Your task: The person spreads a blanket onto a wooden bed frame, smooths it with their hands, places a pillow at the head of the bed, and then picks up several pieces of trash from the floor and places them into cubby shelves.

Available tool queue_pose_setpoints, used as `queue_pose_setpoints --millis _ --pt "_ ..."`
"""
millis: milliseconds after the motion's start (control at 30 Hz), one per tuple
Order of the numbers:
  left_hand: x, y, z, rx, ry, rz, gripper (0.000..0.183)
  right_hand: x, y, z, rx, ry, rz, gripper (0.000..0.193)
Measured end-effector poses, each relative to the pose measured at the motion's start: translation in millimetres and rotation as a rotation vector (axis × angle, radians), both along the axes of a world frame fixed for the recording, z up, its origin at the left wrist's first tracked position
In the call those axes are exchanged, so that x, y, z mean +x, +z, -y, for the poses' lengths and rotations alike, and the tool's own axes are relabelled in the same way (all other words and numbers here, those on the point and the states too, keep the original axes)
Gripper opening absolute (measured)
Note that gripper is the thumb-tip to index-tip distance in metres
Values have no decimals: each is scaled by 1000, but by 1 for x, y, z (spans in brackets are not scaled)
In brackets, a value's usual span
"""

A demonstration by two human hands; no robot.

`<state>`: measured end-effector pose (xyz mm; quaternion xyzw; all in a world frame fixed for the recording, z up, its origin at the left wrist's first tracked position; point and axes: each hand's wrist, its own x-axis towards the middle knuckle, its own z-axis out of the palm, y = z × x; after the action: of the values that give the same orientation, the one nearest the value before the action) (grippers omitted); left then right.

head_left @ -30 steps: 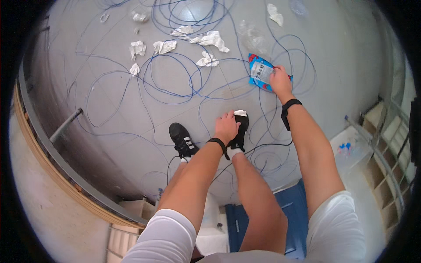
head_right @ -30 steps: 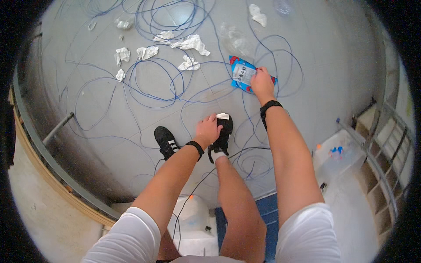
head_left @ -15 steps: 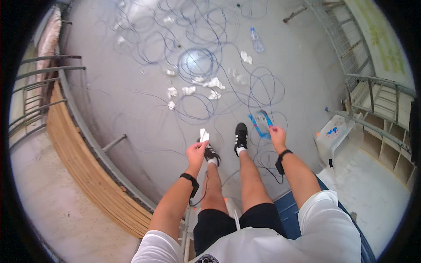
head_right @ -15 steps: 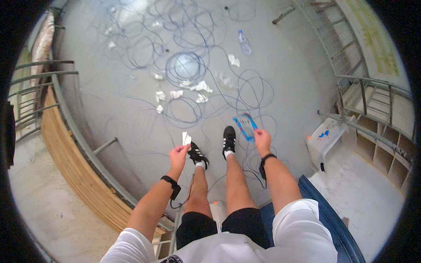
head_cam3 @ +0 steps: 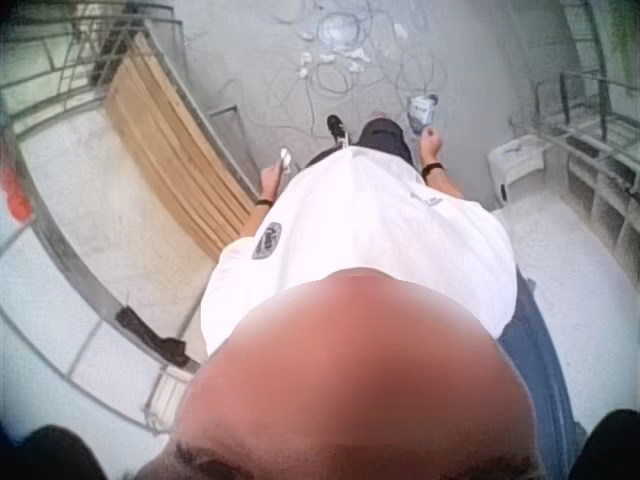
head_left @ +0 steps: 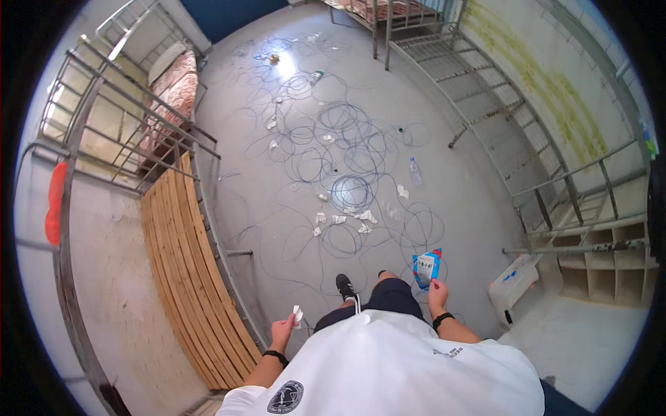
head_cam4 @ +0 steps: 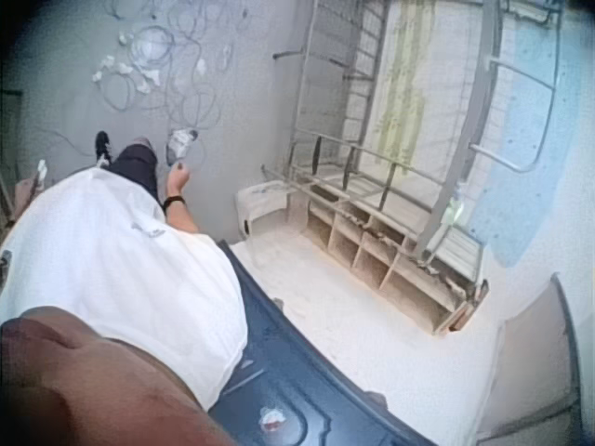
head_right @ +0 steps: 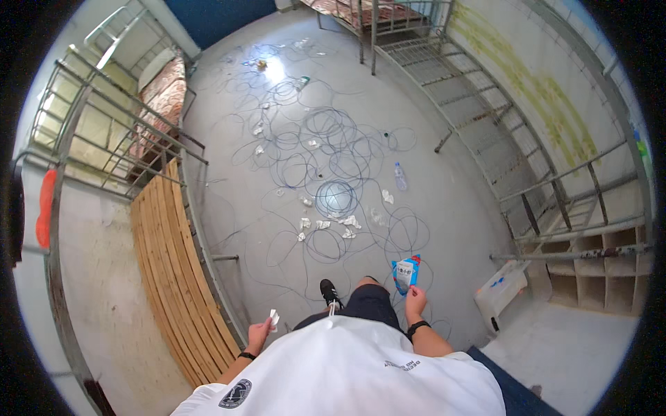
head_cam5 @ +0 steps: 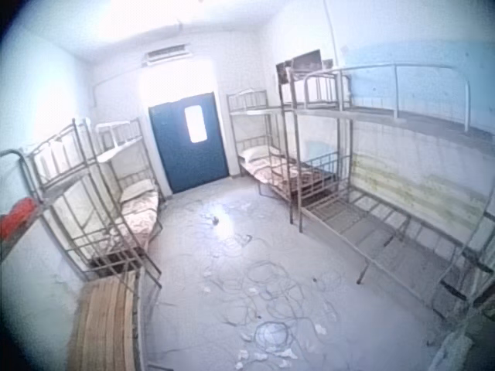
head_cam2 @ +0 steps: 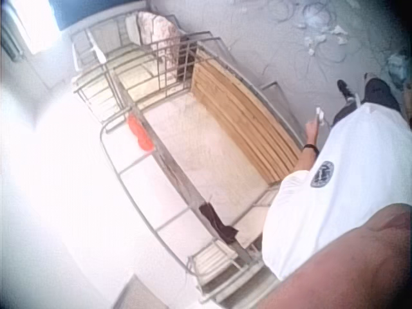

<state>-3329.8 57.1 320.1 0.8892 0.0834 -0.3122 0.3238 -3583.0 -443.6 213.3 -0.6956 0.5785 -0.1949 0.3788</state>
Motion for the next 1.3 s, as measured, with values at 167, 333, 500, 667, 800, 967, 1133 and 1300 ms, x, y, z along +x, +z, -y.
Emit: queue_pose_setpoints --millis 167,333,500,667,800,967,1133,1300 --pt "-93 77 21 -23 292 -70 40 7 10 34 39 342 -134 20" --pt "-241 82 38 -108 766 94 22 47 -5 113 303 657 -228 24" --pt "-386 74 77 -620 1378 -66 38 109 23 164 463 885 -193 15" --pt "-527 25 123 -738 1567 13 39 140 -35 194 484 1403 -285 14" --pt "-611 -20 218 -570 1620 129 25 202 -133 210 210 1905 -343 16" --pt "-665 -43 260 -91 1685 173 31 203 -61 40 210 2208 -591 21" --pt "-715 -48 291 -183 1835 227 30 163 55 -112 118 2459 -642 24" --pt "-790 -56 292 -445 1986 367 29 85 118 -210 -39 2171 -315 25"
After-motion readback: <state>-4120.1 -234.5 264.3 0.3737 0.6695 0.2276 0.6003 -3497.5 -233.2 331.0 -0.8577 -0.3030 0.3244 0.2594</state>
